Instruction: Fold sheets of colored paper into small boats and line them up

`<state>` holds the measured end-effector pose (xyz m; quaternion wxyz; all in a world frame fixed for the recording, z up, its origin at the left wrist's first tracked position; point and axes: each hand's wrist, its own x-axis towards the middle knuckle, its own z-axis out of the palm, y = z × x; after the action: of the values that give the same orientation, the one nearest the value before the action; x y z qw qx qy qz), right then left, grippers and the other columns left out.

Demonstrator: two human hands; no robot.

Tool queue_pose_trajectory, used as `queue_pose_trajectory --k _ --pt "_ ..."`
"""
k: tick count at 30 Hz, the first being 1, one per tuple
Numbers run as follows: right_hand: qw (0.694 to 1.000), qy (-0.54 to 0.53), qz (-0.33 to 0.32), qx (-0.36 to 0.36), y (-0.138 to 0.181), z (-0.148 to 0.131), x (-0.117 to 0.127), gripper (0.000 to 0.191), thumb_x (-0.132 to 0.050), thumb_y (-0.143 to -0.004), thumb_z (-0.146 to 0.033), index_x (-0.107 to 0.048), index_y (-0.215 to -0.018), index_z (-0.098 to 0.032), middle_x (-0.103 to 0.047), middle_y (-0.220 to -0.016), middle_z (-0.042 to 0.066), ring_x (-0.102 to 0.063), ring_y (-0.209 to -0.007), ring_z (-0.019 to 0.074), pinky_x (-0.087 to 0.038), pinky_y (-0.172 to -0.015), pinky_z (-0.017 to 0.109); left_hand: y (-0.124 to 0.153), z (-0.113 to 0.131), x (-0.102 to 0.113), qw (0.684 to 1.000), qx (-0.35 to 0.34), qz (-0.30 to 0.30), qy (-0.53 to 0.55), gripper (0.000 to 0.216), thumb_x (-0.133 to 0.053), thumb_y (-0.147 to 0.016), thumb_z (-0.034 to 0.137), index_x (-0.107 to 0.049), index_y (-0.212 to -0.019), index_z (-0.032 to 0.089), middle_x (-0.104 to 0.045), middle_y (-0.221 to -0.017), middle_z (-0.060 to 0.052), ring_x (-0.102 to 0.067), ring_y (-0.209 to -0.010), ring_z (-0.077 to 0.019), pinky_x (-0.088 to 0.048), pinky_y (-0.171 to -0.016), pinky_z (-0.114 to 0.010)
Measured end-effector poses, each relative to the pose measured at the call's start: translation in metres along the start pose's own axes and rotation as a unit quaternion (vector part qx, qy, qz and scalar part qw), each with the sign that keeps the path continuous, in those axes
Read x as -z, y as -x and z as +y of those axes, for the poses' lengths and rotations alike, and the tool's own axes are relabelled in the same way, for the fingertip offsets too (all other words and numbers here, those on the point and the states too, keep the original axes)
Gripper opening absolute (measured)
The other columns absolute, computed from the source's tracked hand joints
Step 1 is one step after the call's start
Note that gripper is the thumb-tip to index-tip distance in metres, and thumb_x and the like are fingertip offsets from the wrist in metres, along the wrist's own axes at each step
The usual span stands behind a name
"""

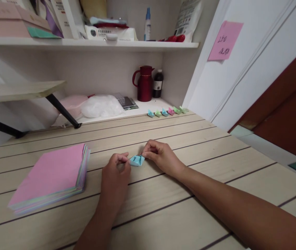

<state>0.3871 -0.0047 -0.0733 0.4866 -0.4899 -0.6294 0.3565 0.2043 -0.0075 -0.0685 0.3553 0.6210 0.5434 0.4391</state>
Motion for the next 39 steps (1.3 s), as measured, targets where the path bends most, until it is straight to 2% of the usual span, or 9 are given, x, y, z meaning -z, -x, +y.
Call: queue_pose_trajectory --k 3,8,10,15,19,26,32,36,39 --pt "1.000 0.018 0.001 0.019 0.000 0.002 0.000 0.011 -0.065 -0.083 -0.023 -0.061 -0.073 -0.020 -0.067 -0.072 -0.001 -0.061 -0.069 0.0144 -0.046 -0.066 0.026 -0.002 -0.006 0.000 1.000 -0.017 -0.002 0.006 0.009 -0.059 -0.077 0.027 -0.054 -0.083 0.022 -0.070 -0.112 -0.011 -0.066 -0.101 -0.0222 -0.047 -0.095 -0.043" --pt "0.995 0.080 0.007 0.057 0.002 0.001 0.000 0.011 -0.064 -0.085 -0.020 -0.062 -0.074 -0.020 -0.065 -0.070 -0.003 -0.058 -0.066 0.0131 -0.042 -0.064 0.024 -0.003 -0.010 0.000 0.998 -0.051 -0.019 -0.008 0.054 -0.058 -0.075 0.021 -0.045 -0.127 0.024 -0.060 -0.122 -0.010 -0.066 -0.098 -0.0202 -0.050 -0.090 -0.043" --pt "0.988 0.130 0.007 0.084 0.003 -0.001 0.000 0.012 -0.064 -0.086 -0.018 -0.062 -0.075 -0.020 -0.065 -0.071 -0.003 -0.057 -0.066 0.0131 -0.041 -0.065 0.024 -0.001 -0.009 0.000 0.994 -0.088 -0.041 -0.041 0.059 -0.056 -0.075 0.018 -0.043 -0.132 0.027 -0.056 -0.129 -0.009 -0.065 -0.101 -0.0196 -0.048 -0.094 -0.044" --pt "0.953 0.240 -0.013 0.184 0.006 -0.007 0.000 0.014 -0.060 -0.087 -0.010 -0.061 -0.079 -0.022 -0.070 -0.076 -0.003 -0.060 -0.074 0.0134 -0.038 -0.090 0.030 0.001 -0.006 0.001 0.984 -0.149 -0.068 -0.066 0.040 -0.063 -0.077 0.022 -0.058 -0.116 0.028 -0.061 -0.118 -0.003 -0.065 -0.094 -0.0171 -0.049 -0.093 -0.040" --pt "0.938 0.273 -0.038 0.211 0.007 -0.009 -0.001 0.015 -0.055 -0.088 -0.009 -0.058 -0.080 -0.021 -0.068 -0.075 -0.003 -0.060 -0.072 0.0128 -0.035 -0.095 0.031 0.001 -0.005 0.003 0.985 -0.151 -0.065 -0.048 0.023 -0.061 -0.080 0.025 -0.064 -0.102 0.027 -0.060 -0.108 -0.002 -0.064 -0.088 -0.0161 -0.052 -0.086 -0.036" --pt "0.945 0.264 -0.041 0.188 0.007 -0.006 0.000 0.014 -0.059 -0.086 -0.009 -0.060 -0.079 -0.022 -0.067 -0.072 -0.004 -0.058 -0.069 0.0129 -0.037 -0.089 0.029 -0.002 -0.006 0.000 0.984 -0.144 -0.070 -0.074 0.014 -0.060 -0.077 0.021 -0.065 -0.090 0.025 -0.061 -0.097 -0.001 -0.062 -0.087 -0.0168 -0.051 -0.084 -0.036" --pt "0.973 0.191 -0.055 0.120 0.005 -0.004 0.001 0.015 -0.063 -0.083 -0.007 -0.063 -0.075 -0.021 -0.066 -0.068 -0.004 -0.057 -0.065 0.0115 -0.040 -0.067 0.021 -0.002 -0.007 -0.002 0.984 -0.119 -0.074 -0.112 0.013 -0.058 -0.076 0.017 -0.062 -0.086 0.024 -0.062 -0.092 0.000 -0.062 -0.084 -0.0167 -0.050 -0.078 -0.034" --pt "0.979 0.167 -0.061 0.100 0.005 -0.007 0.002 0.017 -0.062 -0.081 -0.004 -0.064 -0.075 -0.020 -0.067 -0.071 -0.004 -0.059 -0.067 0.0111 -0.040 -0.065 0.020 -0.001 -0.007 -0.002 0.981 -0.113 -0.070 -0.140 0.020 -0.061 -0.073 0.015 -0.061 -0.091 0.024 -0.062 -0.094 0.000 -0.063 -0.086 -0.0173 -0.049 -0.080 -0.035" --pt "0.980 0.168 -0.061 0.093 0.006 -0.007 0.003 0.017 -0.062 -0.081 -0.004 -0.065 -0.075 -0.020 -0.066 -0.069 -0.004 -0.057 -0.065 0.0107 -0.039 -0.063 0.021 -0.001 -0.008 -0.003 0.980 -0.111 -0.076 -0.149 0.015 -0.062 -0.073 0.014 -0.060 -0.086 0.023 -0.061 -0.091 0.000 -0.063 -0.085 -0.0176 -0.049 -0.080 -0.034"
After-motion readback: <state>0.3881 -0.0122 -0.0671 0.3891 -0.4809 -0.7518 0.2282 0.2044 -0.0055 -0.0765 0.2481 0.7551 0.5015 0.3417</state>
